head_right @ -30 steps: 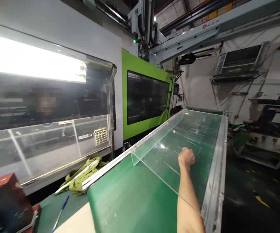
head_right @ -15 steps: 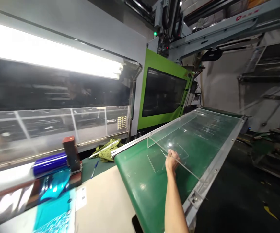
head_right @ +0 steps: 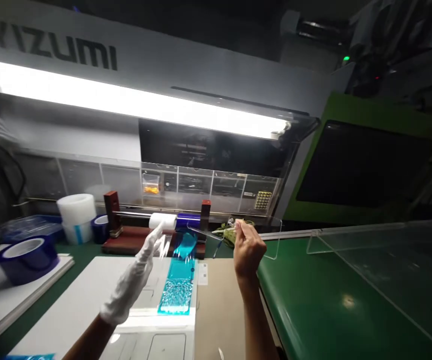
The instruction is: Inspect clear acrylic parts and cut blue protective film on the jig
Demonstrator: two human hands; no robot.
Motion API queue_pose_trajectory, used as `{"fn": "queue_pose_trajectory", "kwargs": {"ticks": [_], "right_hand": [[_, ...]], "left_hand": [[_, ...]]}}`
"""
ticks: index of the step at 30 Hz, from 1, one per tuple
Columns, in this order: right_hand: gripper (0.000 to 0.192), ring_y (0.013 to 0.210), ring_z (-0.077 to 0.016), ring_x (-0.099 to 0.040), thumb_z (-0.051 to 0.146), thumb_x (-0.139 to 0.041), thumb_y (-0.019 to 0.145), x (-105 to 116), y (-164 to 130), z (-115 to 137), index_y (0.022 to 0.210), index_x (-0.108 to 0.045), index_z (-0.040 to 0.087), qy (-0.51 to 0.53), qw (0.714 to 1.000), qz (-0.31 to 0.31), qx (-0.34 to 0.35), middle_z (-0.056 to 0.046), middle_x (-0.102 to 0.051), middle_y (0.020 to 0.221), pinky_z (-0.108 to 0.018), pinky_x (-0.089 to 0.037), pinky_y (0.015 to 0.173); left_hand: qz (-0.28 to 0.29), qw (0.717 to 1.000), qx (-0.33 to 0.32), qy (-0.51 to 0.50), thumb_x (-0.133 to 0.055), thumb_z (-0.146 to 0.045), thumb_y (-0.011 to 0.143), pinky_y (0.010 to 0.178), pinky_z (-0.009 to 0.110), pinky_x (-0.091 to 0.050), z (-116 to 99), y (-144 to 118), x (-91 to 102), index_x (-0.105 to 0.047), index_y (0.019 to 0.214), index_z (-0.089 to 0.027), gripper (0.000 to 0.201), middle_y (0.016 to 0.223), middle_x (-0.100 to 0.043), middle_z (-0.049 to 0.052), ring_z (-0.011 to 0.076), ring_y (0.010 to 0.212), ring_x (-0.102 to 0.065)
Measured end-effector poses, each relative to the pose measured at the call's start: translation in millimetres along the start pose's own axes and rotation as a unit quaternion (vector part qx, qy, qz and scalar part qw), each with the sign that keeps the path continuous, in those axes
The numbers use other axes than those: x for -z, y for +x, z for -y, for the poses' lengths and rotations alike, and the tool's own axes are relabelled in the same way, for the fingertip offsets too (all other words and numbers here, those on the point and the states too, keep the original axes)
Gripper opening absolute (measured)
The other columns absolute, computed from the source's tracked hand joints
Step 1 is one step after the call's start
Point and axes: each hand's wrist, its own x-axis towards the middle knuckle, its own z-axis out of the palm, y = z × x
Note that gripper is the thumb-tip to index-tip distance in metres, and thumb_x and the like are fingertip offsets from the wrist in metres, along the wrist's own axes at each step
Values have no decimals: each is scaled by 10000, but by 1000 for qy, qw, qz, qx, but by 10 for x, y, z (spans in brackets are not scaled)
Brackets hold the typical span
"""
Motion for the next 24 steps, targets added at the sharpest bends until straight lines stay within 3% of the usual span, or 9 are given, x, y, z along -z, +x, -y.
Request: {"fn": "queue_pose_trajectory", "kwargs": {"ticks": [5, 10, 13, 17, 24], "right_hand": [[192, 664, -139, -672, 265, -554, 893, 36, 412, 844, 926, -706, 155, 99, 989, -84, 78, -47, -725, 824, -239, -521, 648], [140, 739, -145, -682, 183, -581, 871, 175, 560, 1307, 951, -697, 174, 140, 971, -129, 147, -35, -724, 834, -253, -545, 686], [135, 724, -137, -680, 180, -591, 865, 258, 591, 1474, 952, -693, 192, 146, 963, -152, 168, -19, -721, 822, -247, -548, 655], [147, 709, -130, -678, 153, -600, 853, 360, 580, 1601, 958, -687, 208, 162, 951, -180, 190, -4, -720, 814, -238, -544, 626], [209, 712, -129, -678, 124, -625, 830, 447, 540, 1636, 1003, -678, 229, 173, 940, -200, 216, 3, -723, 830, -247, -546, 631]], "left_hand": [[21, 992, -115, 51, -194, -534, 932, 1155, 496, -173, -722, 22, 99, -179, 1440, -381, 531, 1523, -221, -63, 203, 1416, -68], [6, 976, -200, 80, -184, -567, 915, 1179, 458, -79, -1151, -72, 207, -203, 1424, -419, 531, 1520, -204, -125, 175, 1418, -8], [-15, 975, -204, 81, -157, -513, 930, 1176, 468, -41, -1277, -189, 269, -188, 1418, -449, 494, 1496, -264, -144, 163, 1416, -16], [-31, 962, -251, 105, -138, -490, 940, 1164, 505, -96, -1375, -350, 315, -61, 1432, -451, 500, 1500, -265, -126, 169, 1419, -57], [-40, 945, -269, 180, -76, -479, 946, 1122, 535, -253, -1274, -471, 382, 25, 1450, -379, 523, 1507, -274, -48, 203, 1414, -137]]}}
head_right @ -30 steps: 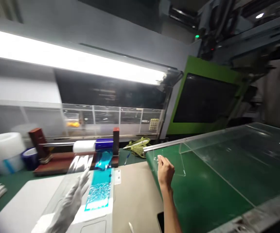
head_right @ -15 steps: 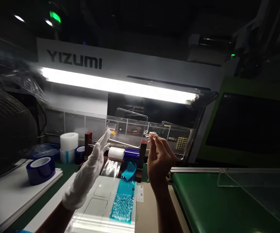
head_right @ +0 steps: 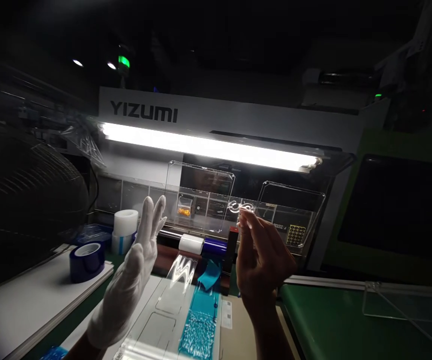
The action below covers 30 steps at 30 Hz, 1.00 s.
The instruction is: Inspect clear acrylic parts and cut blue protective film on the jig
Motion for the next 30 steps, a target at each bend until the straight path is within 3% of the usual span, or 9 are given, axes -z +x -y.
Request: {"fn": "queue_pose_trajectory", "kwargs": {"ticks": [6, 10, 12, 14, 16, 20, 24, 27, 30], "right_hand": [[236, 711, -127, -675, 97, -634, 818, 21, 18, -40, 1016, -675, 218, -4, 1000, 8, 20, -3, -721, 827, -235, -537, 625], [215, 714, -131, -678, 111, -627, 827, 8, 43, -85, 1006, -673, 222, -6, 999, 17, 32, -2, -718, 810, -236, -538, 624], [203, 709, -129, -678, 126, -621, 835, 0, 44, -104, 1001, -669, 232, -13, 999, 24, 39, 4, -715, 796, -232, -536, 617], [197, 712, -121, -675, 132, -621, 838, -6, 28, -113, 999, -660, 240, -17, 998, 33, 45, 9, -711, 791, -225, -534, 620], [202, 730, -114, -672, 127, -620, 837, -15, -5, -107, 1002, -650, 241, -11, 997, 48, 51, 10, -707, 790, -220, -534, 635], [207, 759, -120, -671, 78, -619, 823, -80, -87, -51, 994, -648, 191, 28, 994, 80, 70, -13, -704, 779, -220, -530, 655], [202, 729, -114, -653, 74, -581, 844, -155, -131, 19, 1012, -651, 161, 57, 988, 124, 72, -23, -699, 781, -219, -511, 633], [251, 674, -107, -616, 207, -601, 859, -76, -120, 40, 1109, -622, 182, 49, 984, 160, 58, 1, -679, 769, -232, -492, 610], [416, 738, -149, -594, 463, -513, 884, 118, -79, -23, 1198, -579, 199, 12, 993, 112, 16, -26, -633, 824, -285, -487, 626]], "left_hand": [[1, 993, -72, 99, -151, -441, 956, 1092, 556, -291, 9, 4, 23, 101, 1415, -447, 524, 1522, -223, -72, 216, 1409, -167], [-16, 976, -100, 192, -337, -492, 921, 1111, 565, -235, -44, 129, 52, 146, 1406, -440, 687, 1554, -59, -78, 252, 1419, -102], [-52, 957, -134, 252, -506, -572, 823, 1127, 585, -146, -31, 235, 46, 178, 1424, -343, 939, 1561, 45, -8, 309, 1419, -7], [-94, 917, -187, 340, -615, -681, 671, 1121, 613, -37, -1, 355, 20, 166, 1441, -258, 1176, 1554, 102, 56, 373, 1401, 73], [-108, 877, -225, 411, -636, -759, 561, 1111, 612, 50, 16, 472, -23, 121, 1455, -232, 1284, 1549, 120, 70, 404, 1389, 95], [-75, 861, -234, 446, -647, -715, 595, 1117, 583, 90, 2, 642, -132, 66, 1467, -221, 1230, 1554, 82, 86, 400, 1396, 45], [-65, 860, -240, 445, -586, -662, 693, 1114, 591, 82, 79, 719, -198, 52, 1469, -185, 1112, 1551, -71, 117, 395, 1398, -13], [-83, 862, -239, 440, -584, -684, 672, 1129, 564, 72, 229, 743, -171, 6, 1472, -202, 1105, 1524, -170, 99, 386, 1385, -114], [-111, 858, -238, 442, -632, -705, 593, 1141, 549, 48, 365, 764, -76, -73, 1470, -232, 1142, 1497, -211, 100, 387, 1364, -178]]}}
